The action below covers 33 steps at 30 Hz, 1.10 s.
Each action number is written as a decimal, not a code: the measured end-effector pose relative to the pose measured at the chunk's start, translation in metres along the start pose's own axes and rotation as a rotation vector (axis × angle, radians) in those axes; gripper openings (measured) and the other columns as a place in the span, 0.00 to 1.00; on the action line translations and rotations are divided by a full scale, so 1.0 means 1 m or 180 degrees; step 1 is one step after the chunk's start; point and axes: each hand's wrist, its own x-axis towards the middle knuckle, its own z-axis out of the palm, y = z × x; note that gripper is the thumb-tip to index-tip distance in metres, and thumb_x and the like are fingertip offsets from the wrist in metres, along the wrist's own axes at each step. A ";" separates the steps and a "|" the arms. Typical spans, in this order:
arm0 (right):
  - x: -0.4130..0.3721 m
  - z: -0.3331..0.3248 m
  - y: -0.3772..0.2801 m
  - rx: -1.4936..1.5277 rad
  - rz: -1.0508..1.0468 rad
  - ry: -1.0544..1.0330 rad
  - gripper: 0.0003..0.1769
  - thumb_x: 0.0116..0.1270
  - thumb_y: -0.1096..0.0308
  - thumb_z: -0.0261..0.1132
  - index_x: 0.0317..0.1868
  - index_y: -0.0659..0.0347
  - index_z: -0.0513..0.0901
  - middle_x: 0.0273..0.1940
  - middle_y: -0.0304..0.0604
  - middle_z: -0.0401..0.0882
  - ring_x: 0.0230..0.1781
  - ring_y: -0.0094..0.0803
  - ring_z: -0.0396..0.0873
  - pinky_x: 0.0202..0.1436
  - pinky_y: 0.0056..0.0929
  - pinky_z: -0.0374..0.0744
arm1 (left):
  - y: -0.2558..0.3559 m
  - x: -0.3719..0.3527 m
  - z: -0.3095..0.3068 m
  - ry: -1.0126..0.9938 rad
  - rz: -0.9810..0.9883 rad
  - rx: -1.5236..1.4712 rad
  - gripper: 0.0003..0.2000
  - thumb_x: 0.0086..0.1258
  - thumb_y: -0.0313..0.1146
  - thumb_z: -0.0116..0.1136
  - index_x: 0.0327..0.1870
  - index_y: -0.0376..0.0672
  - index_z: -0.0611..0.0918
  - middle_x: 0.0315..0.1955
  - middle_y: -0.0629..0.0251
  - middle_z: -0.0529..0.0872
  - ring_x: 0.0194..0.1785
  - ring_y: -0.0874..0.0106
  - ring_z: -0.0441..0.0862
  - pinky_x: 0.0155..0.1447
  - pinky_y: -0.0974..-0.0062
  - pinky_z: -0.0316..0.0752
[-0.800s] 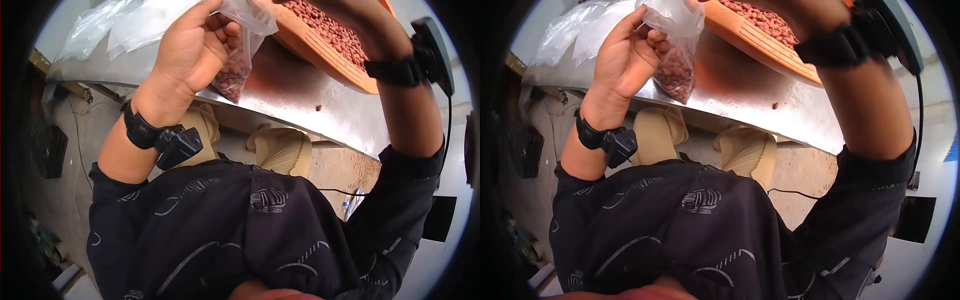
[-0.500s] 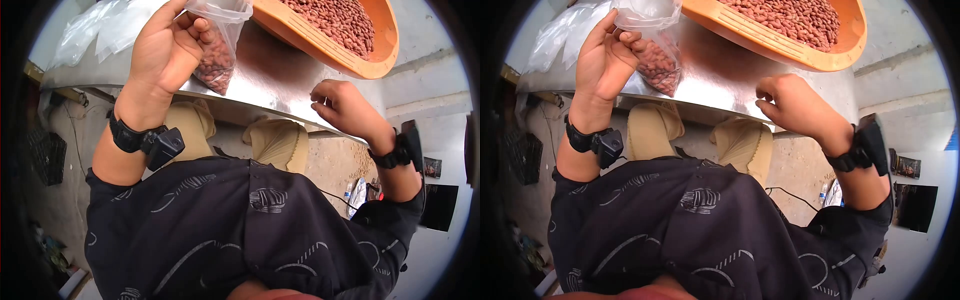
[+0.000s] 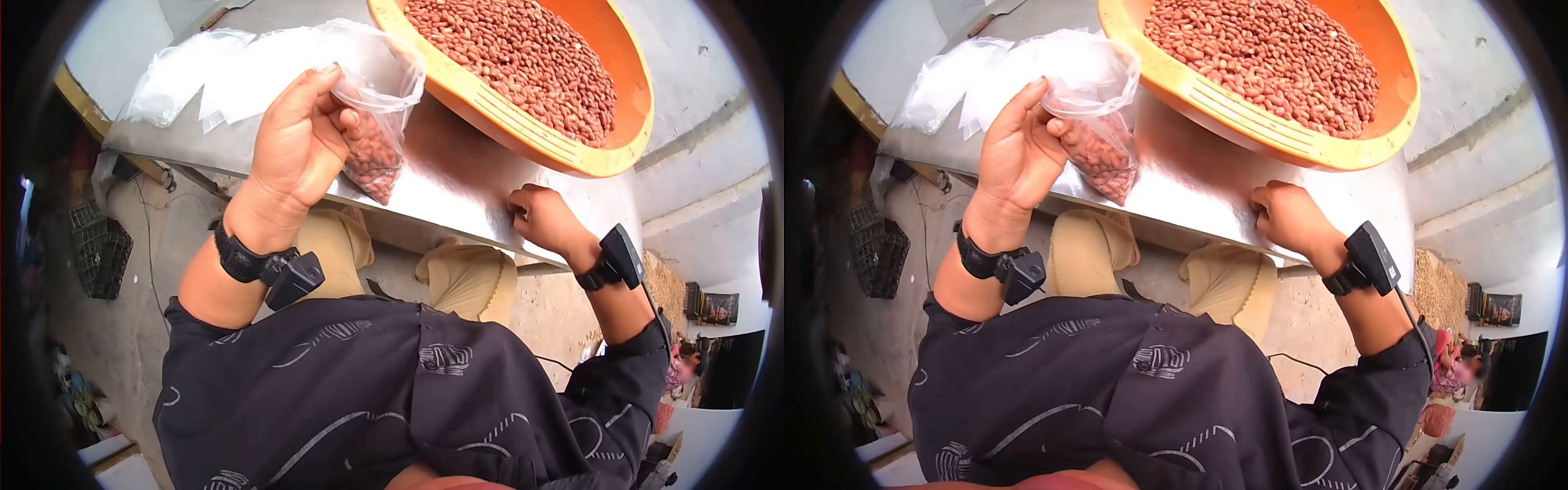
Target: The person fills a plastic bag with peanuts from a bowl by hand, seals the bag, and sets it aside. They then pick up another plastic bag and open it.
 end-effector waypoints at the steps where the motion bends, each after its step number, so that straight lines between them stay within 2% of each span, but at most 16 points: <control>1: 0.001 -0.002 -0.008 0.0121 -0.0225 0.0046 0.07 0.50 0.77 0.60 0.33 0.66 0.79 0.30 0.52 0.77 0.32 0.50 0.77 0.38 0.39 0.77 | 0.000 -0.002 0.002 0.0002 0.0038 0.0052 0.05 0.70 0.32 0.55 0.38 0.42 0.78 0.31 0.68 0.82 0.32 0.78 0.77 0.36 0.80 0.73; 2: 0.006 -0.007 -0.017 0.0220 -0.0460 0.0097 0.07 0.50 0.77 0.61 0.33 0.66 0.78 0.30 0.51 0.77 0.32 0.50 0.76 0.38 0.39 0.77 | 0.002 -0.005 0.004 -0.0375 -0.0054 0.0073 0.05 0.71 0.32 0.55 0.38 0.42 0.78 0.31 0.68 0.82 0.30 0.79 0.77 0.35 0.82 0.73; 4: 0.014 -0.031 -0.049 0.0520 -0.0951 0.0184 0.08 0.49 0.79 0.62 0.33 0.65 0.78 0.29 0.49 0.75 0.30 0.47 0.75 0.34 0.37 0.75 | 0.002 -0.004 0.003 -0.0295 -0.0019 0.0155 0.05 0.72 0.33 0.54 0.38 0.42 0.78 0.31 0.67 0.82 0.30 0.79 0.77 0.34 0.82 0.73; 6: 0.022 -0.069 -0.089 0.0608 -0.1239 0.0484 0.08 0.51 0.80 0.62 0.34 0.63 0.78 0.27 0.43 0.71 0.26 0.34 0.72 0.28 0.29 0.72 | 0.001 -0.004 0.005 -0.0224 0.0026 0.0215 0.05 0.72 0.33 0.53 0.37 0.43 0.77 0.31 0.67 0.82 0.28 0.80 0.77 0.33 0.81 0.74; 7: 0.030 -0.086 -0.102 0.0627 -0.1528 0.0731 0.08 0.52 0.80 0.62 0.34 0.63 0.78 0.27 0.41 0.70 0.25 0.31 0.72 0.27 0.27 0.71 | 0.001 -0.005 0.007 -0.0201 -0.0019 0.0195 0.05 0.72 0.33 0.53 0.36 0.43 0.77 0.30 0.67 0.82 0.28 0.80 0.77 0.32 0.81 0.74; 10: 0.069 -0.123 -0.128 0.0369 -0.1957 0.1377 0.08 0.53 0.79 0.65 0.35 0.63 0.79 0.26 0.40 0.72 0.25 0.26 0.72 0.29 0.24 0.72 | 0.002 -0.006 0.014 -0.0109 -0.0142 0.0162 0.06 0.73 0.34 0.52 0.34 0.43 0.76 0.30 0.68 0.82 0.26 0.80 0.77 0.31 0.80 0.74; 15: 0.125 -0.148 -0.117 0.0803 -0.1460 0.0693 0.14 0.63 0.70 0.66 0.48 0.66 0.81 0.35 0.37 0.80 0.32 0.21 0.74 0.38 0.22 0.76 | 0.002 0.001 0.010 -0.0072 -0.0071 0.0196 0.07 0.73 0.34 0.52 0.34 0.43 0.75 0.28 0.69 0.82 0.27 0.80 0.78 0.29 0.79 0.74; 16: 0.112 -0.177 -0.135 0.0140 -0.1076 0.0655 0.13 0.65 0.70 0.62 0.45 0.71 0.80 0.32 0.40 0.82 0.31 0.26 0.81 0.35 0.22 0.79 | 0.003 0.001 0.010 -0.0091 -0.0089 0.0168 0.07 0.73 0.34 0.52 0.34 0.43 0.76 0.28 0.69 0.82 0.27 0.80 0.78 0.30 0.79 0.74; 18: 0.155 -0.174 -0.068 0.0358 -0.1008 0.0717 0.16 0.65 0.68 0.64 0.50 0.68 0.79 0.38 0.38 0.80 0.35 0.21 0.77 0.39 0.22 0.76 | 0.004 -0.001 0.009 -0.0132 -0.0129 0.0104 0.07 0.73 0.34 0.52 0.35 0.43 0.76 0.29 0.68 0.82 0.26 0.80 0.78 0.30 0.80 0.74; 20: 0.174 -0.187 -0.029 0.0133 -0.0496 0.0379 0.18 0.67 0.64 0.62 0.53 0.67 0.78 0.40 0.40 0.81 0.37 0.23 0.78 0.40 0.23 0.77 | 0.002 -0.002 0.010 -0.0057 -0.0117 0.0132 0.07 0.73 0.33 0.52 0.36 0.42 0.76 0.29 0.67 0.82 0.26 0.80 0.78 0.31 0.81 0.74; 24: 0.185 -0.195 -0.001 -0.0166 0.0423 -0.0146 0.22 0.68 0.59 0.62 0.58 0.62 0.76 0.43 0.39 0.80 0.37 0.25 0.77 0.39 0.26 0.78 | 0.003 0.000 0.009 -0.0116 -0.0144 0.0134 0.07 0.74 0.32 0.50 0.40 0.39 0.76 0.32 0.63 0.83 0.27 0.80 0.77 0.32 0.84 0.74; 25: 0.189 -0.193 0.010 -0.0042 0.0681 -0.0168 0.24 0.67 0.56 0.62 0.60 0.58 0.75 0.46 0.40 0.79 0.38 0.28 0.77 0.38 0.32 0.80 | 0.003 -0.001 0.009 -0.0103 -0.0125 0.0130 0.07 0.74 0.32 0.50 0.41 0.39 0.76 0.33 0.62 0.84 0.27 0.81 0.77 0.32 0.84 0.74; 28: 0.201 -0.193 0.041 -0.0003 0.1129 -0.0309 0.29 0.67 0.51 0.60 0.64 0.55 0.71 0.53 0.45 0.76 0.39 0.35 0.78 0.40 0.41 0.83 | 0.003 -0.001 0.007 -0.0246 -0.0186 -0.0005 0.07 0.74 0.32 0.49 0.43 0.38 0.76 0.34 0.60 0.84 0.27 0.80 0.76 0.34 0.83 0.75; 31: 0.212 -0.189 0.070 0.0063 0.1419 -0.0100 0.30 0.68 0.50 0.59 0.66 0.54 0.68 0.58 0.48 0.74 0.42 0.39 0.79 0.40 0.43 0.84 | 0.003 -0.001 0.004 -0.0324 -0.0221 -0.0062 0.07 0.74 0.31 0.49 0.43 0.38 0.76 0.34 0.60 0.84 0.28 0.80 0.76 0.35 0.84 0.75; 32: 0.217 -0.191 0.078 0.0253 0.1544 -0.0109 0.32 0.67 0.49 0.59 0.68 0.53 0.65 0.62 0.50 0.71 0.46 0.45 0.79 0.41 0.47 0.83 | 0.003 -0.001 0.004 -0.0338 -0.0225 -0.0064 0.07 0.74 0.31 0.49 0.43 0.38 0.76 0.34 0.61 0.84 0.28 0.80 0.77 0.35 0.84 0.75; 33: 0.221 -0.189 0.077 0.0323 0.1502 -0.0062 0.33 0.67 0.49 0.59 0.68 0.54 0.66 0.61 0.50 0.72 0.48 0.46 0.78 0.42 0.48 0.83 | 0.003 -0.001 0.003 -0.0354 -0.0229 -0.0063 0.07 0.74 0.31 0.49 0.44 0.38 0.76 0.34 0.61 0.84 0.28 0.80 0.77 0.35 0.84 0.75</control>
